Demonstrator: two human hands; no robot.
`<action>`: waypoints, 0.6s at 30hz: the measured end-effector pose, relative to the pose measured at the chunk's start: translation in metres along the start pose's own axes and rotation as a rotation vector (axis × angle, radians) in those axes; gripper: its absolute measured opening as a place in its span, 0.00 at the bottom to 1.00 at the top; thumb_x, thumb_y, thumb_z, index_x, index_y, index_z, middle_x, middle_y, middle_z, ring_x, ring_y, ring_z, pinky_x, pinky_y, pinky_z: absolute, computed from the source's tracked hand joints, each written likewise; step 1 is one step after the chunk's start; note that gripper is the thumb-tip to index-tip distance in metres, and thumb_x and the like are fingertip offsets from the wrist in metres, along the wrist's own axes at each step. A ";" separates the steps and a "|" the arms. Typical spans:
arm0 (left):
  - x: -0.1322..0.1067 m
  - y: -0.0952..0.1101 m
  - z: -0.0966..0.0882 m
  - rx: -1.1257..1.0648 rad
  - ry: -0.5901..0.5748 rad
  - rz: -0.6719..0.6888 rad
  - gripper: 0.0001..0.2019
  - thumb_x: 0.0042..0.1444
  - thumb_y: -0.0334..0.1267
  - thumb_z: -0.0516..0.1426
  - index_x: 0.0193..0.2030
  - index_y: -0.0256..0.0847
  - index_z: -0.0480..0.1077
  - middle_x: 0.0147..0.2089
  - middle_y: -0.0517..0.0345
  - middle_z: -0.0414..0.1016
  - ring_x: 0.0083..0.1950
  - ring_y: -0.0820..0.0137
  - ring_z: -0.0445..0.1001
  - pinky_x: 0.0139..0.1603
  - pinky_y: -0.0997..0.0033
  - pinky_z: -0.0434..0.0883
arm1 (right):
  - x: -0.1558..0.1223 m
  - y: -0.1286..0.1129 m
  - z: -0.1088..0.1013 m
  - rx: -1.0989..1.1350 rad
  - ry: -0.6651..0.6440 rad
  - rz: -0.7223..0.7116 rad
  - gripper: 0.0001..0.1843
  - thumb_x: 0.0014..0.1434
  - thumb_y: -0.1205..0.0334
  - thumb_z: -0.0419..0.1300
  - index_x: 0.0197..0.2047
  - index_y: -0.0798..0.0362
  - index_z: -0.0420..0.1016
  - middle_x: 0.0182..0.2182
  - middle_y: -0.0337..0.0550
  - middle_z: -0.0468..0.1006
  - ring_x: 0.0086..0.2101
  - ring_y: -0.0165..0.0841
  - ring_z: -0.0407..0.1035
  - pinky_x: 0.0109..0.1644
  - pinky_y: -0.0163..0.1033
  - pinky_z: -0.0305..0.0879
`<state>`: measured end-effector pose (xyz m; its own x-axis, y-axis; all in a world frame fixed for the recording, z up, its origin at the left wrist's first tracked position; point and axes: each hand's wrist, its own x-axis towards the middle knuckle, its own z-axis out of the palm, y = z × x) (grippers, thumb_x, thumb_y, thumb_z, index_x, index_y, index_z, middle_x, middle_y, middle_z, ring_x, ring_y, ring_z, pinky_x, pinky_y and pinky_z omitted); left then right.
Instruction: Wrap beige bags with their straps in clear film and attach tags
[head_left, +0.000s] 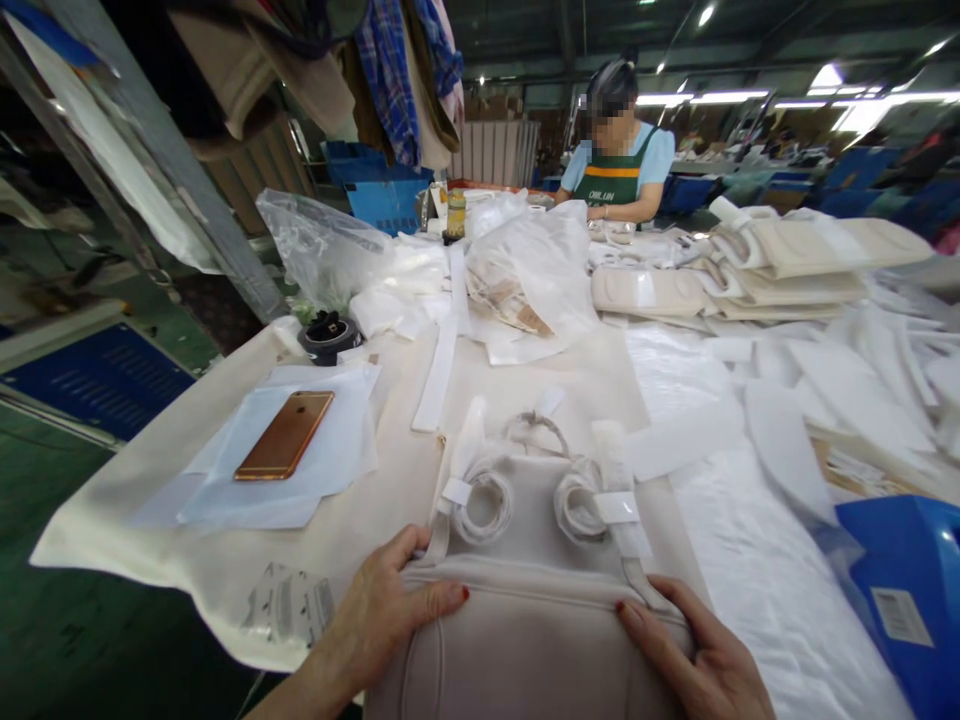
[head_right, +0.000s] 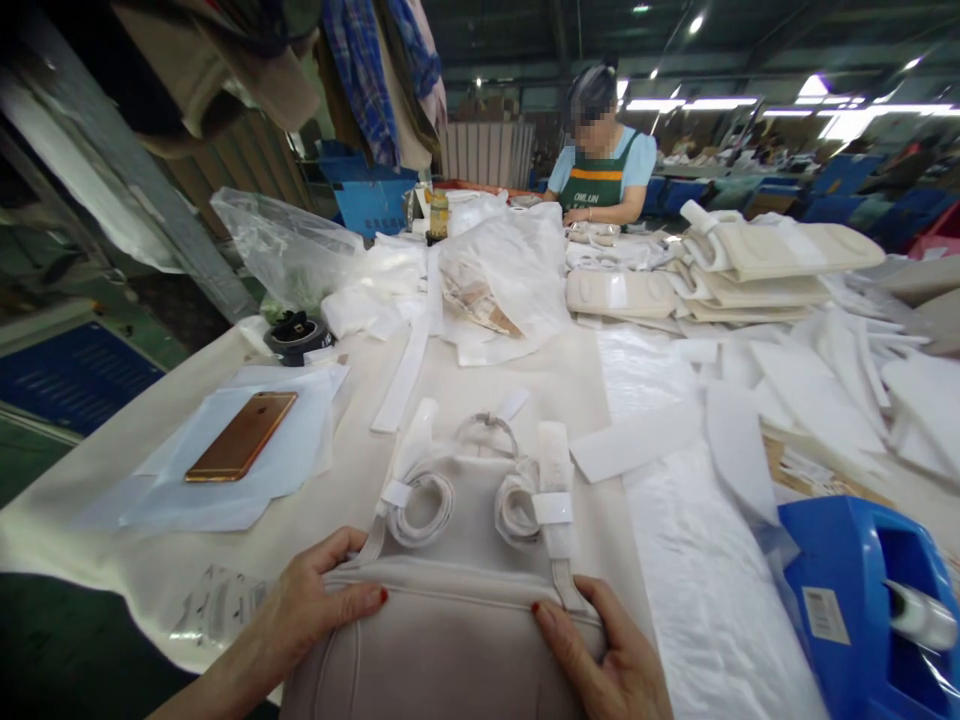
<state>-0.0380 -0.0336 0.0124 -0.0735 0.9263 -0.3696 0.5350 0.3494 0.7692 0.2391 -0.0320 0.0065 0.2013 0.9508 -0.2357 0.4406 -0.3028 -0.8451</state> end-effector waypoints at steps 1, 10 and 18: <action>0.006 -0.001 0.002 -0.001 0.009 -0.003 0.24 0.41 0.61 0.56 0.33 0.41 0.66 0.29 0.61 0.70 0.35 0.61 0.70 0.36 0.68 0.64 | 0.006 0.002 0.002 -0.035 -0.014 0.002 0.27 0.44 0.35 0.59 0.38 0.49 0.73 0.30 0.37 0.77 0.35 0.40 0.70 0.37 0.37 0.63; 0.026 0.011 0.007 0.125 0.083 -0.041 0.19 0.43 0.57 0.55 0.30 0.41 0.64 0.31 0.56 0.72 0.37 0.58 0.71 0.39 0.64 0.62 | 0.027 -0.002 0.009 -0.260 -0.126 -0.020 0.27 0.51 0.33 0.49 0.35 0.49 0.69 0.27 0.40 0.75 0.28 0.39 0.69 0.36 0.42 0.63; 0.017 0.017 0.008 0.249 0.128 -0.063 0.15 0.50 0.53 0.52 0.34 0.44 0.59 0.32 0.56 0.71 0.38 0.58 0.71 0.38 0.65 0.61 | 0.019 0.025 0.010 -0.698 -0.007 -0.427 0.23 0.60 0.57 0.42 0.49 0.45 0.73 0.39 0.48 0.75 0.27 0.38 0.69 0.31 0.40 0.64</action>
<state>-0.0232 -0.0135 0.0151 -0.2107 0.9197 -0.3312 0.7153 0.3760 0.5891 0.2455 -0.0213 -0.0236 -0.1114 0.9932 0.0339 0.9217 0.1160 -0.3702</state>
